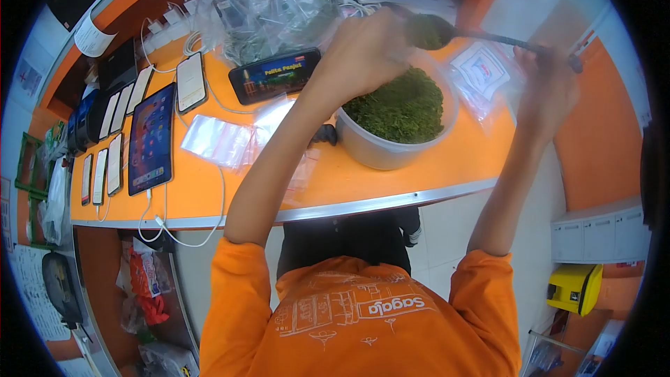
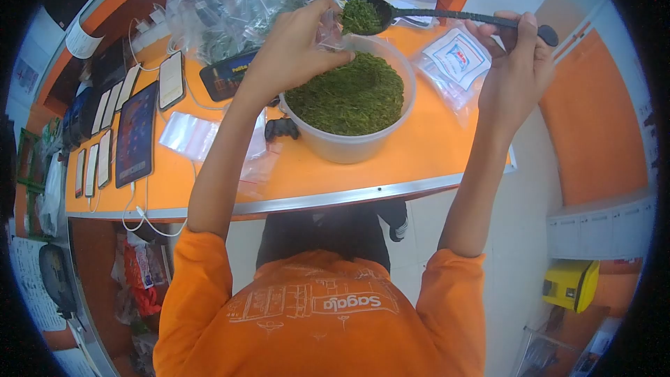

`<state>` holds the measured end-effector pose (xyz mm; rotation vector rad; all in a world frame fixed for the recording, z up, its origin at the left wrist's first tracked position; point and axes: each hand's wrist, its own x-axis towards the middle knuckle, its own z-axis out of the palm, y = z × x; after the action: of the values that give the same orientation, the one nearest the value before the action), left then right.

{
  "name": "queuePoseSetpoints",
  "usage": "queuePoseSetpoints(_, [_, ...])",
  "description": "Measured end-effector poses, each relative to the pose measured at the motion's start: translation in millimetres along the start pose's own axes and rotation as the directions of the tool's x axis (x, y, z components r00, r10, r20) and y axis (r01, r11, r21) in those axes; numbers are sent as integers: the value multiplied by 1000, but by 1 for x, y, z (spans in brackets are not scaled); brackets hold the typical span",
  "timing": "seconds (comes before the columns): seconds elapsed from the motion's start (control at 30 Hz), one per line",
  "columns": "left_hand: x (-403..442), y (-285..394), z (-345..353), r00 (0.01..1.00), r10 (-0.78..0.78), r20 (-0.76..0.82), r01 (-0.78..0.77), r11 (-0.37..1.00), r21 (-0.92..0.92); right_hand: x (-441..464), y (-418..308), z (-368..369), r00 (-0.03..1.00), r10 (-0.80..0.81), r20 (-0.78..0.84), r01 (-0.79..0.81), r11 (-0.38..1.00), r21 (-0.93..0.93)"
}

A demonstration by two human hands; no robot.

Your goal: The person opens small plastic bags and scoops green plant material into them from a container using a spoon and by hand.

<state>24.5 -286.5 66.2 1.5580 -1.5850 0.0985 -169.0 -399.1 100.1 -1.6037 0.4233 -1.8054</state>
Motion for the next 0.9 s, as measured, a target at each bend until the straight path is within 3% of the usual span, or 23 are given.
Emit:
queuePoseSetpoints(0.33, [6, 4, 4, 993, -109, 53, 103, 989, 103, 1, -18, 10, 993, -113, 41, 118, 975, -186])
queuePoseSetpoints(0.47, [7, -2, 5, 994, -95, 51, 94, 995, 24, -8, -29, 17, 949, -272, 159, 300, 936, -187])
queuePoseSetpoints(0.77, [7, -7, 2, 975, -178, 134, 186, 982, -47, -8, -32, 21, 693, -606, 391, 668, 743, -34])
queuePoseSetpoints(0.83, [8, -10, 3, 975, -145, 170, 180, 960, -215, -10, -33, 20, 665, -606, 435, 673, 739, 0])
queuePoseSetpoints(0.9, [8, -11, 2, 966, -143, 215, 212, 913, -348, -7, -28, 20, 544, -702, 459, 748, 654, 114])
